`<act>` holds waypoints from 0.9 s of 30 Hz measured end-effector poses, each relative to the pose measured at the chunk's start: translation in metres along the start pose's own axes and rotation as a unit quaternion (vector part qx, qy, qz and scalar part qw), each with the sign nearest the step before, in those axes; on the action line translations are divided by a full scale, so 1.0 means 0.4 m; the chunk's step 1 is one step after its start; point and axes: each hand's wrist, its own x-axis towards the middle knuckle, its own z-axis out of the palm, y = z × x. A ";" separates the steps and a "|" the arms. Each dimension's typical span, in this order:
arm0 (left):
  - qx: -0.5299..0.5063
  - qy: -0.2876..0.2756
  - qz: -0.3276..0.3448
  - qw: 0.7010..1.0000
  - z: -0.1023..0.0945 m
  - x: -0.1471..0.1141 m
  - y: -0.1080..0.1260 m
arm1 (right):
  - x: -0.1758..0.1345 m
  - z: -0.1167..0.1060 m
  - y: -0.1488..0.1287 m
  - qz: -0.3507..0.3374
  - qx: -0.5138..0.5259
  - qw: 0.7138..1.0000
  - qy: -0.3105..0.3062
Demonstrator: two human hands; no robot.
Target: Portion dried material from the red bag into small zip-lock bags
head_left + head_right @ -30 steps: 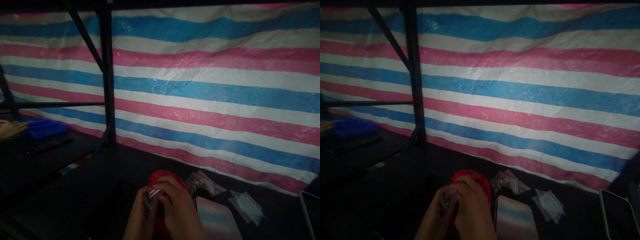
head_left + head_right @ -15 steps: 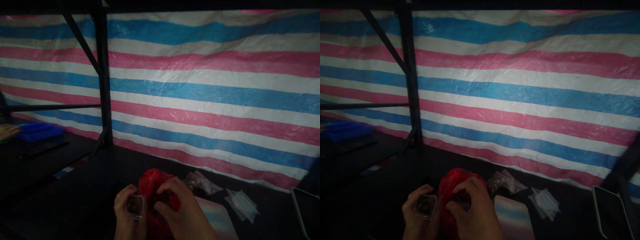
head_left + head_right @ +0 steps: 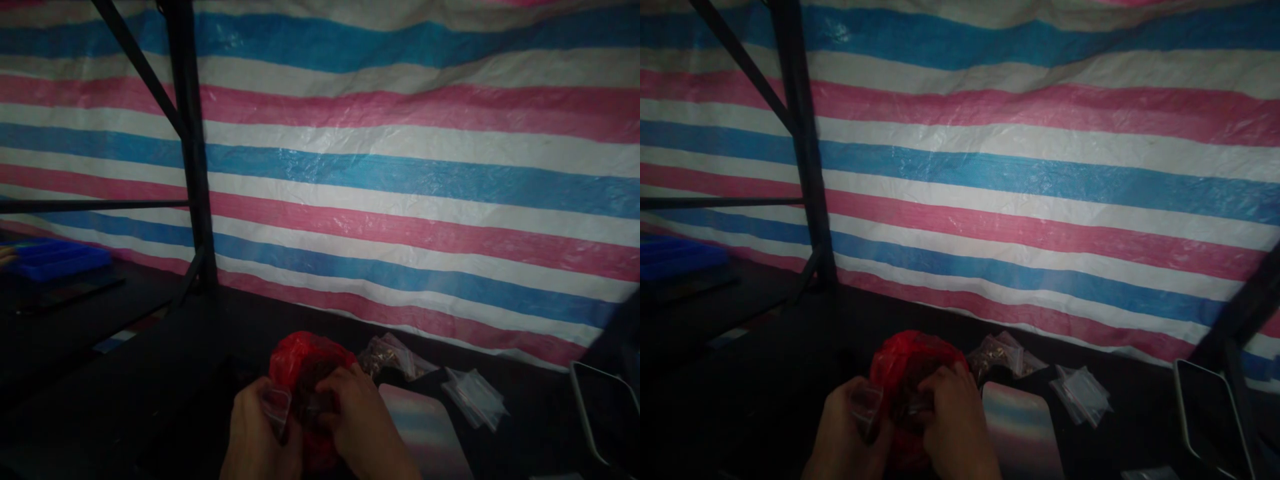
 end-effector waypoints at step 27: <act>-0.296 -0.047 -0.155 0.942 -0.013 0.063 0.043 | 0.039 0.035 0.027 0.032 0.115 0.992 0.049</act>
